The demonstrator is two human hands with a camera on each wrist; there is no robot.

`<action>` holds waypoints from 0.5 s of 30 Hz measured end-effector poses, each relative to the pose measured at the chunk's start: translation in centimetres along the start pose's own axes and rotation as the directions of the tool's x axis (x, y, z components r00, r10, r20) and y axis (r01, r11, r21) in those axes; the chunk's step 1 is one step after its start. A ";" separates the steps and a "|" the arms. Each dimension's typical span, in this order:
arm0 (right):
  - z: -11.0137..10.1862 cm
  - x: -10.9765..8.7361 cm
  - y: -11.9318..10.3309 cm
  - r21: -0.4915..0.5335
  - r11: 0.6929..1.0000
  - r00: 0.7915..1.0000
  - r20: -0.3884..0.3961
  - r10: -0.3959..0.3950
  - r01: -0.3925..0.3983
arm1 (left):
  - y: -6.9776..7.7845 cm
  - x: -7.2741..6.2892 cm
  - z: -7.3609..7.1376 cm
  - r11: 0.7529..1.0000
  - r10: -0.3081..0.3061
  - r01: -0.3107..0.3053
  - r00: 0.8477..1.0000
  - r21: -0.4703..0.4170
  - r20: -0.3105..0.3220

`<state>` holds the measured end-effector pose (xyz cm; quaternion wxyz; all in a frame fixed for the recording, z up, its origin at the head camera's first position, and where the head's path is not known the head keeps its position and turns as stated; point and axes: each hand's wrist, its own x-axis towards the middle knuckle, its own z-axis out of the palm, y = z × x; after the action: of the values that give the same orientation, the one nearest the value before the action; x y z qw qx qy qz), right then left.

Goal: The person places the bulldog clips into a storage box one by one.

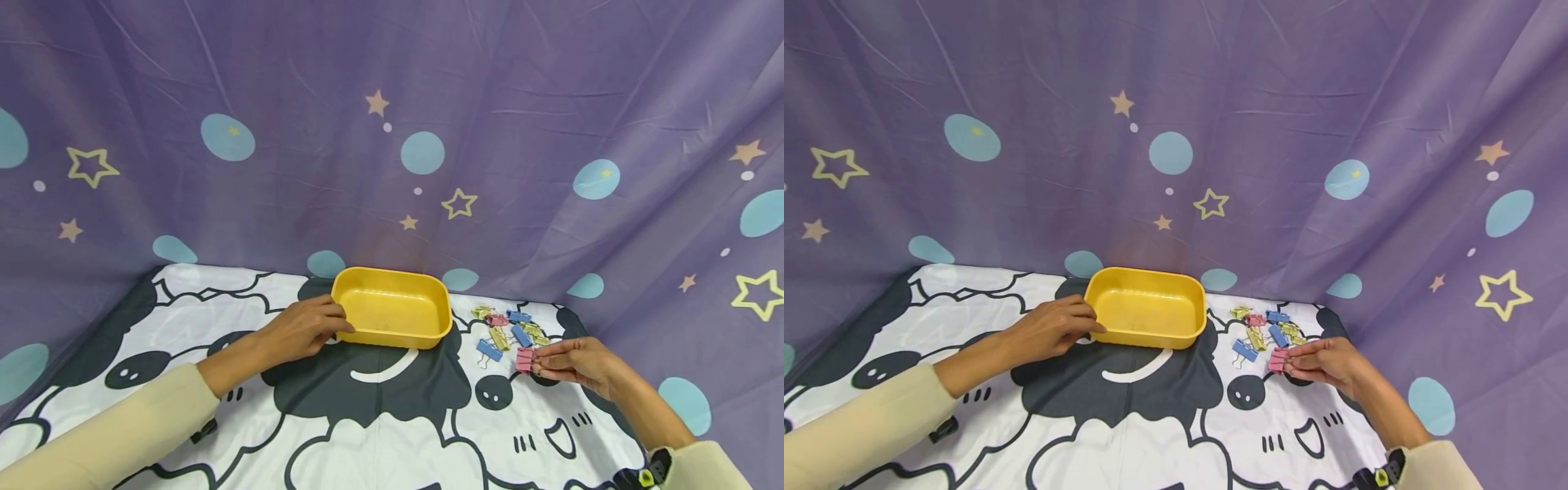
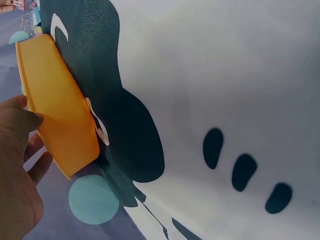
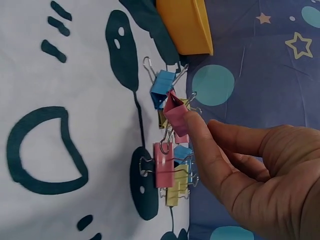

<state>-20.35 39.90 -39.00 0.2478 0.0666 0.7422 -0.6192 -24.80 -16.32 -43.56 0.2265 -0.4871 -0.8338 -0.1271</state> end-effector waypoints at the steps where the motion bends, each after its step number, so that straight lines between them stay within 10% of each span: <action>1: 0.0 0.1 -0.2 -0.005 1.000 1.000 0.000 0.000 0.000 | 0.0 0.0 0.0 1.000 -0.002 0.002 1.000 0.000 0.003; 15: 0.9 1.6 -2.8 -0.044 0.999 1.000 0.010 -0.023 0.023 | 0.0 0.0 -0.1 0.997 -0.057 0.059 0.998 -0.052 0.041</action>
<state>-22.56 38.08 -37.35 0.2455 0.0497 0.7553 -0.6056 -24.78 -16.36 -43.42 0.1932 -0.4711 -0.8482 -0.1461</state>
